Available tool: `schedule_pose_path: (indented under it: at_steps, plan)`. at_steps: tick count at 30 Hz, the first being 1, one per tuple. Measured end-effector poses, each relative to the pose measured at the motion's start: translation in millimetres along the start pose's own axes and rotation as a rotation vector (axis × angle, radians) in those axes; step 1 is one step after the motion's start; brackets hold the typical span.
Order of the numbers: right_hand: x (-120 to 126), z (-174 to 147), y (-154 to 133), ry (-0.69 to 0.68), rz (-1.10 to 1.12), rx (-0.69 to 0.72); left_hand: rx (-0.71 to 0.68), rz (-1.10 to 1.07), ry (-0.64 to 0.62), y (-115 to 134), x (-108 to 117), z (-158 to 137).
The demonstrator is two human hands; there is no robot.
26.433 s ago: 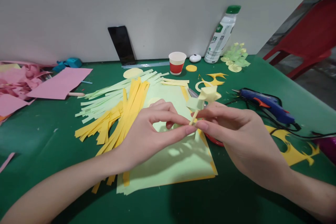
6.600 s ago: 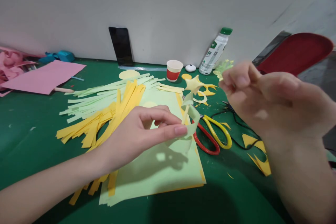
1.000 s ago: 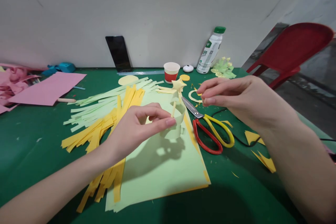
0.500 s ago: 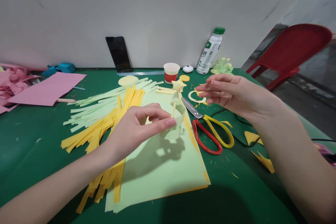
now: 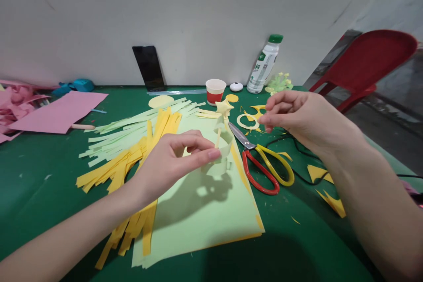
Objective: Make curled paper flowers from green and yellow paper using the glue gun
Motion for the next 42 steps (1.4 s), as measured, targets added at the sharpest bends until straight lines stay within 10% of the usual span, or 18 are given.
schedule_pose_path:
  at_steps: [17,30,42]
  plan:
    - [10,12,12,-0.043,-0.31,-0.021,0.005,0.022,0.014,-2,1,0]
    - [34,47,47,0.231,-0.838,0.001,0.032,0.019,0.013,-2,0,1]
    - [41,47,49,0.285,-0.819,0.04,0.03,-0.001,0.008,-3,0,1]
Point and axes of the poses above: each hand's wrist, its own z-axis towards the middle knuckle, its own x-axis out of the back of the hand, y = z × x, the point moved 4 cm from there along z, towards the middle knuckle, and after that the axes turned 12 degrees about -z, right-handed, at the moved point
